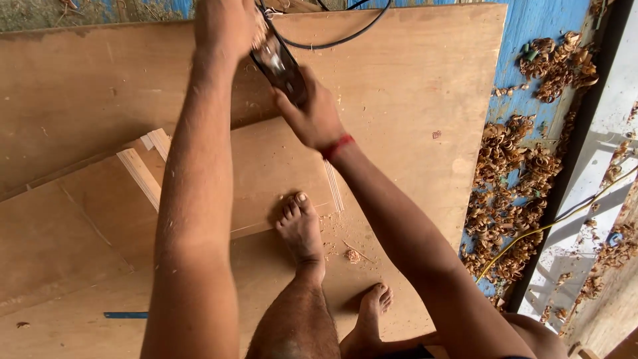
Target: Shave wood using a hand plane.
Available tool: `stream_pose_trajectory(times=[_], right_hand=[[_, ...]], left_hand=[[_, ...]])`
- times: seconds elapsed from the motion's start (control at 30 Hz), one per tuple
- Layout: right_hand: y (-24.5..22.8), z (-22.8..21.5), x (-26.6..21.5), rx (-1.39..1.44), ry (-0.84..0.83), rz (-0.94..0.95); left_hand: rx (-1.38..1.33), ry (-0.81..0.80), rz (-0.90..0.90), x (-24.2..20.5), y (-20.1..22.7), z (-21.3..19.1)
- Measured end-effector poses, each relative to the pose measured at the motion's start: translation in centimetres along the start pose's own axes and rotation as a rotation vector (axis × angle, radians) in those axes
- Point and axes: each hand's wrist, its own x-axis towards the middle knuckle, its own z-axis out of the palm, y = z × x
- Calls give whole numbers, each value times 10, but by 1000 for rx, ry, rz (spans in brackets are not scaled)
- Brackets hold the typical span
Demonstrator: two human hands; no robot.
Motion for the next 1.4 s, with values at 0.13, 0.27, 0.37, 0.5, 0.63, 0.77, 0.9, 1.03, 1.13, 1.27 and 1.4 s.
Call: stream_pose_trajectory(times=[0.13,0.27,0.37,0.5,0.63,0.77,0.9,1.03,1.13,1.27,1.4], right_hand=[[19,-34,-118,158,-98,-6],[42,-62,-264,84,-111,279],[48,-63,-303,50,-90,436],[37,-54,-241,198,-80,558],[24,-37,-145,151,3,372],[16,-27,-77,-1,91,109],[13,-17,-65,-9,116,37],[22,-40,-131,-3,2,142],[28,-60,-210,38,-44,276],[58,-69,-309,92,-90,515],[62,-63,-318,0,-79,404]], left_hand=[[-98,145,338,-126,57,11],[-239,-123,383,-261,107,43],[-311,-284,450,-295,114,61],[-222,-120,563,-244,84,74],[-213,-250,372,-133,60,77],[-260,176,388,-63,75,20],[-217,298,351,-55,73,-5],[-305,65,235,-120,80,28],[-315,-21,313,-207,105,36],[-374,-349,335,-291,126,61],[-300,-353,428,-286,123,67]])
